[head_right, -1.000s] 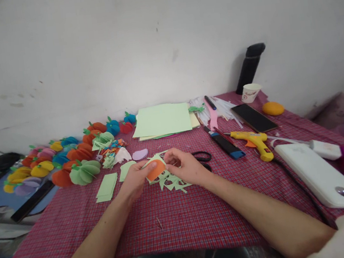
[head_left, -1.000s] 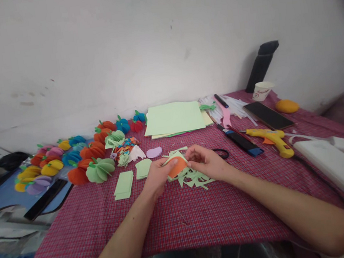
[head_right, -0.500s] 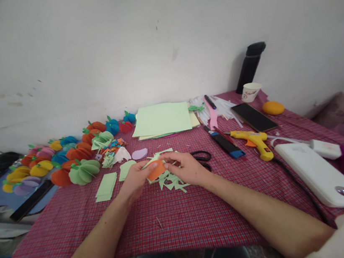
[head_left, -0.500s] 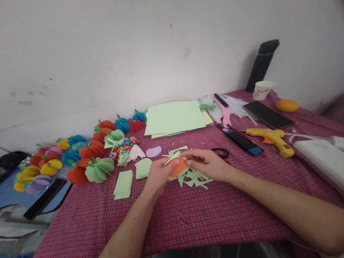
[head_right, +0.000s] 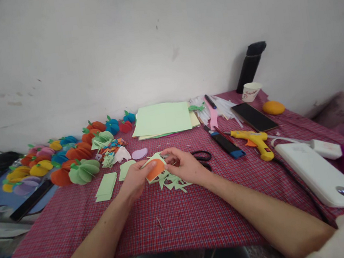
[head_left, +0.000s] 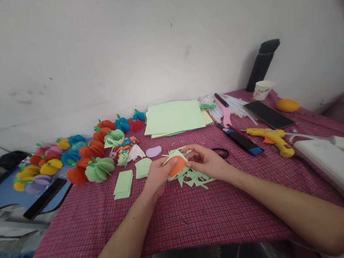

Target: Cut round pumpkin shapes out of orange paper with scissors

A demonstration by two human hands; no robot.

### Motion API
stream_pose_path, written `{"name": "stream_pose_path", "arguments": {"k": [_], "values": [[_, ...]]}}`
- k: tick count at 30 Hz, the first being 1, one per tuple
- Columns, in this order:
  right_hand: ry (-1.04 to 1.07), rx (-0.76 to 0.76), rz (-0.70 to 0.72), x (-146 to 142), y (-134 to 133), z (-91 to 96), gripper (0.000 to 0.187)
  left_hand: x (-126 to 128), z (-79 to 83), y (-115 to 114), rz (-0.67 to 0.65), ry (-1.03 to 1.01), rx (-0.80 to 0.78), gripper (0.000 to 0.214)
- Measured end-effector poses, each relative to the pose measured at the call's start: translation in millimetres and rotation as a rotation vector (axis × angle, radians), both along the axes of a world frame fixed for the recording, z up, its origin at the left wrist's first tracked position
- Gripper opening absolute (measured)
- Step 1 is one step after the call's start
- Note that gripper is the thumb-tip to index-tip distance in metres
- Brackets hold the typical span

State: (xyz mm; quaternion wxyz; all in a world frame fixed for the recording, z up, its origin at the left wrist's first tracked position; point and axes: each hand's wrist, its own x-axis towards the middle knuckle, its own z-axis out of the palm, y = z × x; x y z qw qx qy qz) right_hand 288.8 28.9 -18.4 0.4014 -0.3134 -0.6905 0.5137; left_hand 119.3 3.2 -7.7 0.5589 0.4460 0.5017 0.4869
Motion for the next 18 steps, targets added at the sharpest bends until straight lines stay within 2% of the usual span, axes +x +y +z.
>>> {"name": "stream_pose_path", "arguments": {"k": [3,8,13,18], "values": [[0.038,-0.055,0.024,-2,0,-1.1,0.037,1,-1.2,-1,-0.006,0.027,0.006,0.031],[-0.016,-0.168,0.036,-2,-1,1.8,0.019,3,-0.4,-3,-0.053,0.049,0.01,0.033],[0.105,-0.214,-0.109,2,6,6.6,0.02,2,9.8,-4,-0.032,-0.126,0.015,0.041],[0.158,-0.226,-0.181,5,9,8.5,0.023,1,13.5,-3,0.012,-0.15,0.058,0.032]]}}
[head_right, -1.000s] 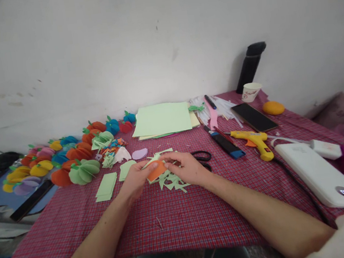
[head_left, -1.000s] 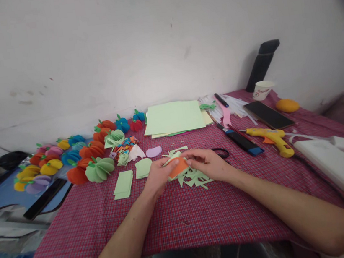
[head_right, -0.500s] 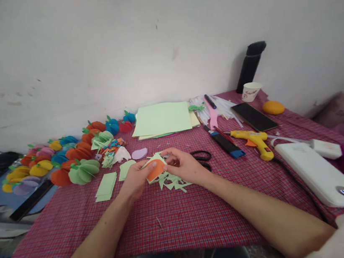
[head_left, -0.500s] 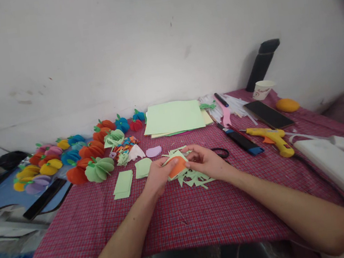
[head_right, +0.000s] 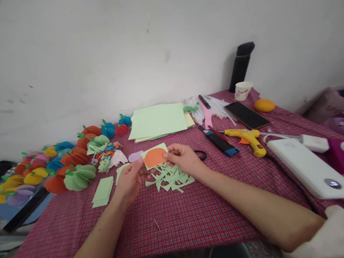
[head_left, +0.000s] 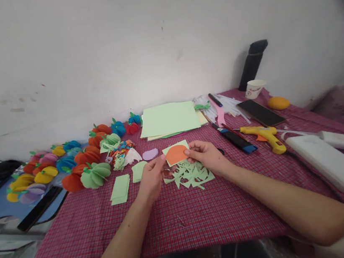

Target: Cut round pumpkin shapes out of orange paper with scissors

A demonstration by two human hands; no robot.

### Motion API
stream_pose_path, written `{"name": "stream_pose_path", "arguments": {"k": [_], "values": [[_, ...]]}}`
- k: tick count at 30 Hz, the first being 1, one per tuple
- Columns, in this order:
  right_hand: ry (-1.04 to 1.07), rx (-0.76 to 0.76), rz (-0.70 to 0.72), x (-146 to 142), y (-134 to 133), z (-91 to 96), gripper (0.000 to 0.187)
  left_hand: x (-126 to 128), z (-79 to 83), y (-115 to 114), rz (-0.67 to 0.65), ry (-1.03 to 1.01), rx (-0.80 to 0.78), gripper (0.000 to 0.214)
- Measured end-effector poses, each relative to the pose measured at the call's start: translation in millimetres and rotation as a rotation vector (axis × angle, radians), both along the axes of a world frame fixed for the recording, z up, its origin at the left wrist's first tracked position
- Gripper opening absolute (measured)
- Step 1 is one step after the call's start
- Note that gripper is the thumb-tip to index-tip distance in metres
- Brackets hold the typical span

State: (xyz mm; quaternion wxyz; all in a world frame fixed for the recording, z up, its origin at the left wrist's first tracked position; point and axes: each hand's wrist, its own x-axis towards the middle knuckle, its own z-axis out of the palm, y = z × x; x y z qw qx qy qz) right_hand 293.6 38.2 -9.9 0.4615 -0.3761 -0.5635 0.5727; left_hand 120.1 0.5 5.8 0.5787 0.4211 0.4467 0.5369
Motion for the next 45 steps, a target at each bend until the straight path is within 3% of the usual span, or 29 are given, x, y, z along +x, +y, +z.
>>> {"name": "stream_pose_path", "arguments": {"k": [13,31,37,45], "values": [[-0.01,0.032,0.028,-1,0,-2.8,0.021,-1,-0.6,0,-0.038,-0.067,0.009,0.026],[-0.1,0.061,0.026,0,-2,-0.1,0.023,-1,-4.7,2,0.055,0.18,0.093,0.028],[-0.177,0.138,0.112,0,-7,2.2,0.02,-1,-7.0,1,-0.021,0.083,-0.002,0.028],[-0.349,0.239,0.154,-1,-11,-3.1,0.022,2,-11.9,-1,-0.106,0.218,0.005,0.028]]}}
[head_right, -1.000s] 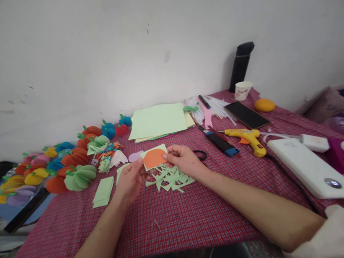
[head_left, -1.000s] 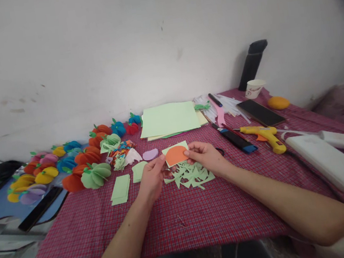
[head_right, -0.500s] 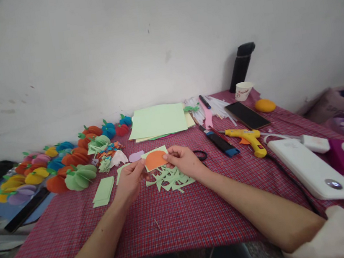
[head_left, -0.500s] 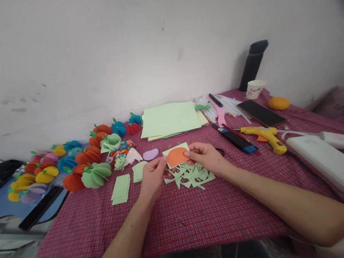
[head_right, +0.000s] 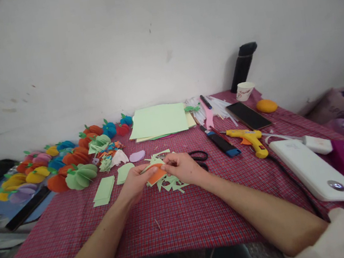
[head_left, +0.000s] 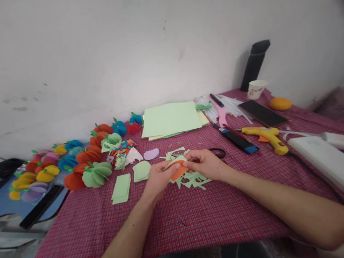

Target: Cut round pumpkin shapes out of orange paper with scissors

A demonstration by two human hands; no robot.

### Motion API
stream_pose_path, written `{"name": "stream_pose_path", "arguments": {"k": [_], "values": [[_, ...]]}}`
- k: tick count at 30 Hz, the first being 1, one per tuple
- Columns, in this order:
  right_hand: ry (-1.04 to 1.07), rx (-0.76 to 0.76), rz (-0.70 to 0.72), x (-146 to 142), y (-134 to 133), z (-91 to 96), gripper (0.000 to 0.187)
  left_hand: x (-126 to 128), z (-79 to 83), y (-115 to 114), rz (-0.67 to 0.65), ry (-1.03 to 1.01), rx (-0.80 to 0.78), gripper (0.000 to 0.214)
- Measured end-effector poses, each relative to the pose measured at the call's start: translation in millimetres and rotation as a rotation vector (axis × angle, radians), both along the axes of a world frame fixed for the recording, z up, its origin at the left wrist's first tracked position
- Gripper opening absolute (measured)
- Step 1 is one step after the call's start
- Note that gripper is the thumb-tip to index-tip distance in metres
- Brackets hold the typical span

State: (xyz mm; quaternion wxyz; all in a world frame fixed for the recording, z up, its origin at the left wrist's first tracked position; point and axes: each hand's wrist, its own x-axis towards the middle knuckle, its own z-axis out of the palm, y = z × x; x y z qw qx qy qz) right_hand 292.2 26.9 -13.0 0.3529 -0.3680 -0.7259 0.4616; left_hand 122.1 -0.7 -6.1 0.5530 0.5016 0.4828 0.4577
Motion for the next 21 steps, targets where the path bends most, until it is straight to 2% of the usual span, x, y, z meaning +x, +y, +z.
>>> {"name": "stream_pose_path", "arguments": {"k": [6,12,16,21], "values": [[0.007,-0.034,0.018,-0.5,-0.4,-1.0,0.022,1.4,-6.1,0.5,0.057,0.066,0.016,0.028],[0.176,-0.148,-0.03,0.4,2.3,5.8,0.03,0.5,-4.3,1.5,0.11,-0.143,-0.028,0.029],[0.157,-0.152,0.042,1.1,1.6,6.5,0.029,0.2,-1.6,2.0,0.14,-0.19,-0.059,0.027],[0.168,-0.135,0.101,0.7,0.5,4.5,0.02,0.4,-0.5,3.0,0.143,-0.249,-0.102,0.027]]}}
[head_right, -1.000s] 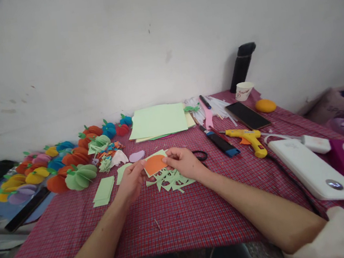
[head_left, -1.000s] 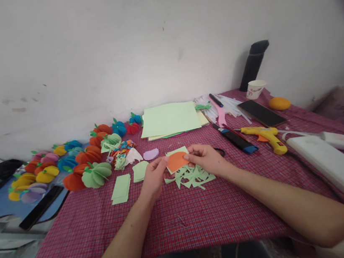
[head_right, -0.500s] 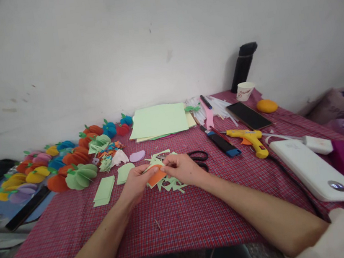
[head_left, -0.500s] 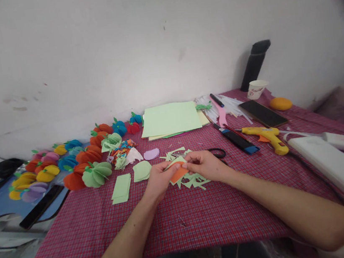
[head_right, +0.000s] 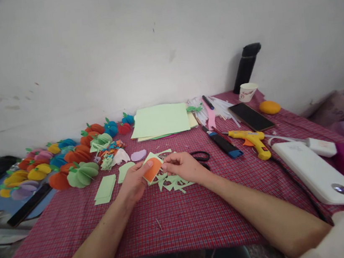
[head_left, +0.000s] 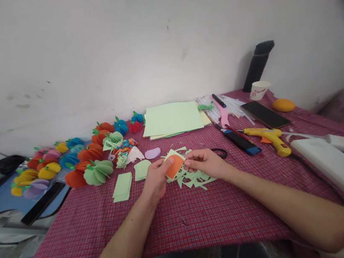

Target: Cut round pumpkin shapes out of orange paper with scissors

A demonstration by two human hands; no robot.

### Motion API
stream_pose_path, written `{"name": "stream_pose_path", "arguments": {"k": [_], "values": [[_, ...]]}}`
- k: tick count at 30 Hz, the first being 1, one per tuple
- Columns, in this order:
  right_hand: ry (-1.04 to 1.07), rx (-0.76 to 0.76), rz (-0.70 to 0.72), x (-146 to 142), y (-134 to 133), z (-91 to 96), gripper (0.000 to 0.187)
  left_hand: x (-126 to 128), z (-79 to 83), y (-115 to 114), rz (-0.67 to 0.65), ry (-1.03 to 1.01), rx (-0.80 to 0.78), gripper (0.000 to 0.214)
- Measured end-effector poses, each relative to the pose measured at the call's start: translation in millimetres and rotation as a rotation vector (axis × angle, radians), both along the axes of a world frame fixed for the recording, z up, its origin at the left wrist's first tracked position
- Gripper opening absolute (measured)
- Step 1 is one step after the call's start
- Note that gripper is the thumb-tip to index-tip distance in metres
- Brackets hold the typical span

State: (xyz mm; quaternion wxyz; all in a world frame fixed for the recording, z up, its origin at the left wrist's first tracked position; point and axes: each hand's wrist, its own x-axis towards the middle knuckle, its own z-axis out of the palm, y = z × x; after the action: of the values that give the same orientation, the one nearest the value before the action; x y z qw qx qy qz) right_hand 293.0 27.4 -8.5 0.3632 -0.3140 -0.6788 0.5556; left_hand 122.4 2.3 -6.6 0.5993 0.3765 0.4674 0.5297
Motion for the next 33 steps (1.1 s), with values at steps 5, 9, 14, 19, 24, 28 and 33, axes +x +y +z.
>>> {"name": "stream_pose_path", "arguments": {"k": [5,9,14,19,24,28,33], "values": [[-0.006,-0.007,-0.001,-0.2,2.1,-3.1,0.02,-0.7,-1.2,0.0,-0.02,-0.001,0.015,0.026],[-0.026,0.001,-0.008,-0.4,2.8,-3.1,0.022,-0.7,-1.2,-0.7,-0.024,0.004,0.025,0.025],[-0.064,0.018,-0.034,-1.1,0.4,0.4,0.022,0.0,-1.4,-1.4,-0.022,0.024,0.028,0.026],[-0.096,0.041,-0.087,-1.1,-1.5,0.3,0.02,1.0,-0.2,-2.4,-0.038,0.001,0.005,0.026],[-0.107,0.047,-0.109,-2.2,-1.5,-3.1,0.021,2.5,2.0,-3.4,-0.025,0.023,0.021,0.024],[-0.119,0.022,-0.109,-4.4,-2.1,-3.3,0.021,2.2,-1.5,-2.9,-0.034,0.065,0.055,0.025],[-0.03,0.003,-0.065,-3.7,-0.9,-0.7,0.019,2.0,-3.0,-1.4,0.005,0.037,0.061,0.025]]}}
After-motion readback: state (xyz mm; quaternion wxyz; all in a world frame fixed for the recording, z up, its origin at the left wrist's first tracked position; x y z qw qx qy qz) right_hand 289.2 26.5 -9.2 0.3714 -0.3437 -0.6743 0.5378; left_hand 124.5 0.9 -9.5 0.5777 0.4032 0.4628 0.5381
